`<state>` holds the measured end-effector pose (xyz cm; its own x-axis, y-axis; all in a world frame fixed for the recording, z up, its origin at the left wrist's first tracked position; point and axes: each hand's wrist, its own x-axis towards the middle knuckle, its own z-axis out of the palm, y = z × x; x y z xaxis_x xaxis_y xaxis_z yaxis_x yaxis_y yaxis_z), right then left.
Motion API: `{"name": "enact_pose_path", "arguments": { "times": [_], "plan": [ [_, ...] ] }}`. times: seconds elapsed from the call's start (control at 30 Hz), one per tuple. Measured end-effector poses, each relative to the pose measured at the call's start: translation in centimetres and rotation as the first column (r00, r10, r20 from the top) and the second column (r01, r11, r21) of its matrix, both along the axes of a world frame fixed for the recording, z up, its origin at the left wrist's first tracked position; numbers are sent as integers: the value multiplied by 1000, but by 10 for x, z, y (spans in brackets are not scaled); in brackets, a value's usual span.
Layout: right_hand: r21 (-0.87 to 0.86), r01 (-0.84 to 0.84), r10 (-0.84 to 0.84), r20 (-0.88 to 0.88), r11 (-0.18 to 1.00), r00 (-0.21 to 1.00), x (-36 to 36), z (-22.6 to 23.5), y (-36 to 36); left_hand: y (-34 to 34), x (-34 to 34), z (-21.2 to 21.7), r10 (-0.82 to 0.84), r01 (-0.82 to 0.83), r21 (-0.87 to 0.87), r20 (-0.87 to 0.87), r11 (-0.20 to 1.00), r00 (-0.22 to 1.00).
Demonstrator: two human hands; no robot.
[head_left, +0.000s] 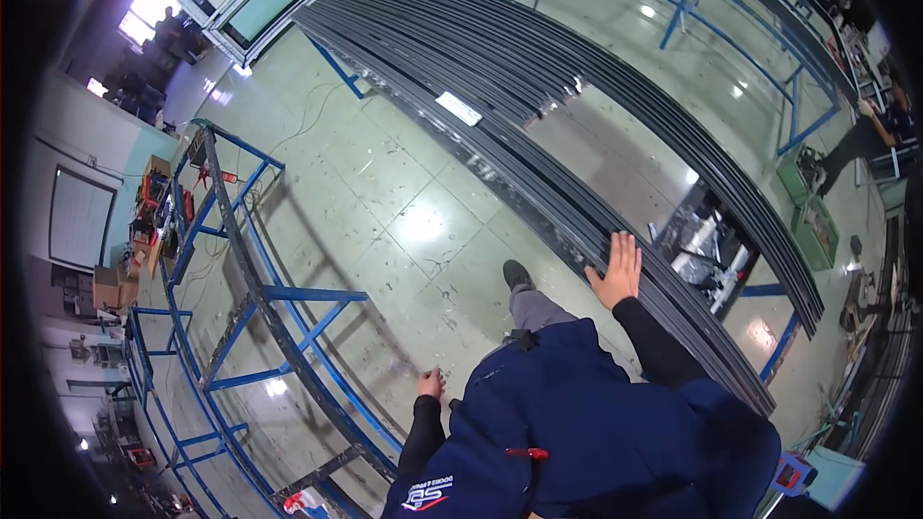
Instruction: The person moves through a workshop, picking up and placing various items including a plastic container, metal profiles, and a tape measure onto workbenches. They walk to a red tool cart, retrieve a plastic bag containing small hardware parts, and open it to inspect the contents.
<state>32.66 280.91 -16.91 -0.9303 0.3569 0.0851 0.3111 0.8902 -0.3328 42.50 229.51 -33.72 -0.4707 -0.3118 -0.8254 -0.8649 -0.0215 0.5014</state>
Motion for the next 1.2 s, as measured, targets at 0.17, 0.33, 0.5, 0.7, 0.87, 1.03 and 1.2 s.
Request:
{"name": "enact_pose_path", "arguments": {
  "times": [0.17,0.33,0.5,0.7,0.87,1.03,1.2],
  "plan": [
    [-68,46,-55,-139,997,989,-88,7,-20,24,-150,0,-299,293,-74,-88,953,950],
    [-70,25,-35,-141,997,989,-218,0,-31,38,-286,26,-298,281,-104,-209,954,932],
    [97,71,-45,-244,993,969,-387,-7,-40,6,-364,40,-179,155,-105,-283,982,942],
    [236,108,-79,-126,966,989,-565,-15,-73,-66,-387,-21,-216,177,-303,-100,936,971],
    [301,179,-237,168,937,957,-679,-50,-109,-132,-392,-67,-26,41,-285,56,958,998],
    [360,405,-506,255,841,824,-750,-66,-159,-208,-470,-48,17,20,-186,196,982,980],
    [311,381,-480,365,870,798,-834,-71,-218,-303,-638,-7,-162,171,-442,60,880,985]
  ]
}}
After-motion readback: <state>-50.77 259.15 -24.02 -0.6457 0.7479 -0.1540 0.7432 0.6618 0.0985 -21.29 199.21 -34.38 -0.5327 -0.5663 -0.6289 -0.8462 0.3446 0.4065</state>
